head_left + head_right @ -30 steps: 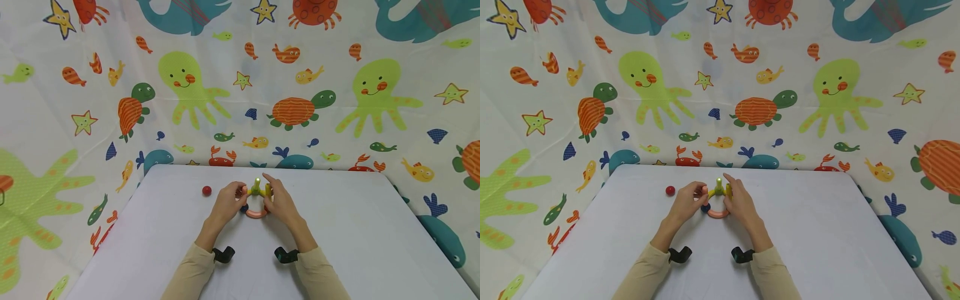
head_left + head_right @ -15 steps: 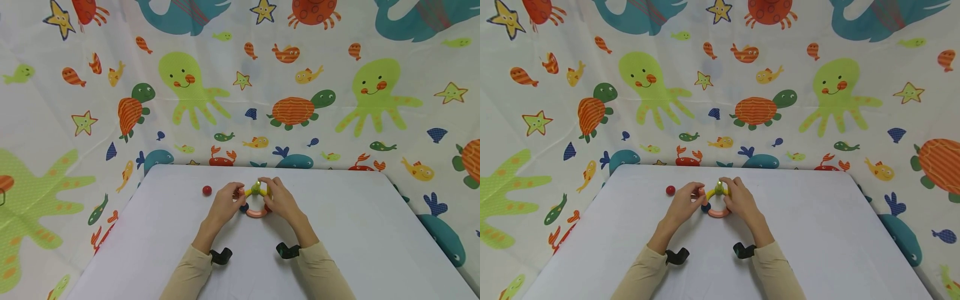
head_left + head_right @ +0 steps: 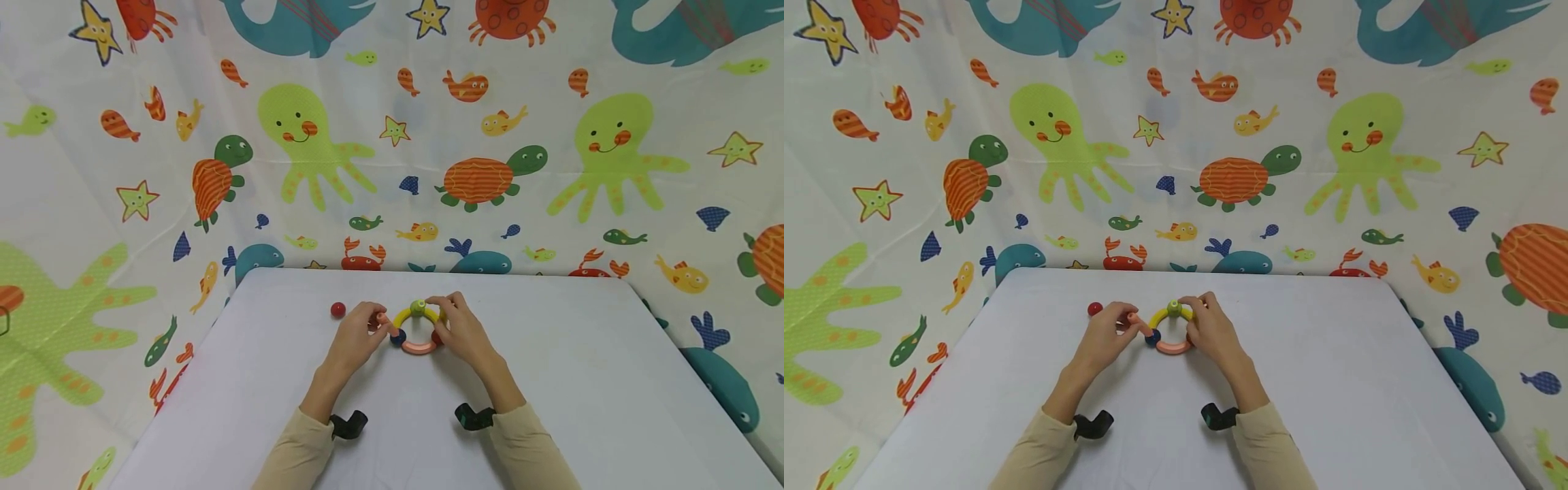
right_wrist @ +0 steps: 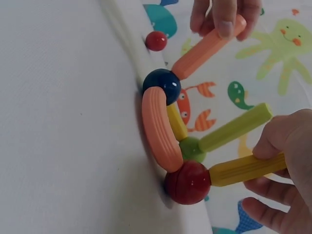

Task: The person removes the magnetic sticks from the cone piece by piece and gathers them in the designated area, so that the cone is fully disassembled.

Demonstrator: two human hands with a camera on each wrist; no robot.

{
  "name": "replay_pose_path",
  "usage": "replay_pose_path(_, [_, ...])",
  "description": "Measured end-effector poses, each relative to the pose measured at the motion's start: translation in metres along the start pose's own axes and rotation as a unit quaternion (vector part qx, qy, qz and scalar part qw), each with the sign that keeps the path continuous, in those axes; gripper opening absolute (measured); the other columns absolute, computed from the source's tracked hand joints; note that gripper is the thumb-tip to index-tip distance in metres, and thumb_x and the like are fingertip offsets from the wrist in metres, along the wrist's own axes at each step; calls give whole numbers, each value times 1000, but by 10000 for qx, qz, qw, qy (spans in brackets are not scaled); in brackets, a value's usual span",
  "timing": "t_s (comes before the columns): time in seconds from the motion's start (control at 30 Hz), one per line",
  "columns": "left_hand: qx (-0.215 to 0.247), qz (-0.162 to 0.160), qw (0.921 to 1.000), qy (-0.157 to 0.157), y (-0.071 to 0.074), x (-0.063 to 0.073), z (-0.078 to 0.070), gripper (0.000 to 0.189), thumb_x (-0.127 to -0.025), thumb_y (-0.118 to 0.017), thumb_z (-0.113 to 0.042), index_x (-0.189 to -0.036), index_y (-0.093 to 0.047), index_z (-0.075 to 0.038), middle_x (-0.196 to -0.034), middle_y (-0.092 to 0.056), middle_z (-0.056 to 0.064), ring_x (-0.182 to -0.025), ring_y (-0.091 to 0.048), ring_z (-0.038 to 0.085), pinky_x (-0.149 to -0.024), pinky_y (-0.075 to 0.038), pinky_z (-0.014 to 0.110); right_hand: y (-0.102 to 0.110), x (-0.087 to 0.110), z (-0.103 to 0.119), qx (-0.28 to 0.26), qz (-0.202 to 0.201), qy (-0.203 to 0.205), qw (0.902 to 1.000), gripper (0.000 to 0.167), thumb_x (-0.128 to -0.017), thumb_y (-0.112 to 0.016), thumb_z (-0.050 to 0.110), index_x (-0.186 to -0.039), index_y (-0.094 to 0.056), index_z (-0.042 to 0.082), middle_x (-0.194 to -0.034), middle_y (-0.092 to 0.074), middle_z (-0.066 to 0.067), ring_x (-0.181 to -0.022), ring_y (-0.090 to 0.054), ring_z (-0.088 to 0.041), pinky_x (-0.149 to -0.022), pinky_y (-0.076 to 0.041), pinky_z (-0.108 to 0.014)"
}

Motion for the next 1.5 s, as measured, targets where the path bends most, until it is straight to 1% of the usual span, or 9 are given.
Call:
replay_pose_path(0.17, [-134, 86, 9996, 219, 6, 8, 7, 29, -85, -79, -10, -110, -66, -4, -98, -66, 6, -82, -62, 14, -77, -59, 29, 4, 5, -4, 9, -55, 4, 10000, 40, -92, -64, 8, -131, -60, 16, -115, -51, -7, -92, -58, -24, -88, -57, -37])
replay_pose_path(0.37, [-356, 174, 9988, 272, 12, 15, 15, 26, -85, -79, -10, -108, -69, -3, -93, -65, 4, -80, -59, 17, -73, -55, 28, 9, 10, -15, -39, 8, -163, 9999, 32, -91, -62, 10, -123, -61, 10, -117, -52, -6, -100, -60, -23, -94, -57, -39])
replay_pose_path(0.43, [-484, 251, 9980, 328, 12, 18, 19, 26, -85, -79, -11, -108, -71, -4, -90, -64, 3, -78, -57, 17, -70, -53, 25, 11, 12, -19, -63, 33, -196, 9998, 30, -92, -63, 11, -121, -62, 9, -118, -54, -7, -102, -60, -23, -95, -57, -40])
replay_pose_path(0.53, [-638, 422, 9958, 495, 11, 21, 25, 26, -85, -79, -13, -109, -73, -5, -88, -64, 3, -77, -54, 16, -69, -51, 26, 16, 17, -24, -66, 60, -215, 9997, 28, -92, -66, 11, -119, -63, 7, -116, -56, -8, -103, -60, -23, -95, -56, -42])
replay_pose_path(0.7, [-748, 747, 9913, 786, 8, 27, 35, 22, -87, -77, -12, -107, -75, -4, -94, -67, 5, -82, -58, 16, -76, -55, 33, 20, 23, -33, -18, 254, -328, 9991, 29, -91, -70, 10, -118, -66, 4, -114, -60, -10, -103, -61, -23, -96, -56, -42])
replay_pose_path(0.87, [-872, 948, 9868, 982, 2, 32, 44, 17, -86, -77, -9, -103, -75, -5, -93, -63, 4, -81, -56, 15, -78, -55, 33, 21, 27, -42, 57, 470, -393, 9981, 27, -90, -72, 9, -115, -69, 2, -111, -64, -11, -100, -61, -23, -97, -55, -43])
replay_pose_path(1.03, [-925, 1057, 9856, 946, -1, 33, 50, 15, -86, -76, -8, -100, -75, -4, -89, -62, 3, -79, -55, 14, -76, -53, 33, 17, 29, -50, 140, 672, -423, 9967, 22, -88, -74, 9, -109, -72, 3, -106, -68, -10, -95, -62, -21, -94, -56, -43])
replay_pose_path(1.3, [-1082, 1250, 9821, 899, -5, 34, 57, 18, -84, -79, -11, -100, -75, -5, -87, -64, 2, -80, -55, 14, -77, -52, 34, 7, 30, -60, 91, 933, -594, 9938, 18, -87, -74, 8, -105, -72, 5, -102, -67, -7, -91, -59, -18, -92, -56, -41])
replay_pose_path(1.5, [-1126, 1373, 9796, 945, -8, 34, 58, 16, -85, -78, -12, -99, -75, -5, -87, -65, 3, -80, -54, 15, -77, -52, 34, 2, 29, -65, 147, 1074, -690, 9917, 17, -87, -74, 7, -104, -73, 6, -99, -66, -6, -89, -58, -17, -90, -57, -40])
Point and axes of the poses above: each hand's wrist, its own x-axis away from the middle knuckle, its own y-axis out of the back of the hand, z = x × y, the point moved 7 cm from there along -x, towards the middle knuckle
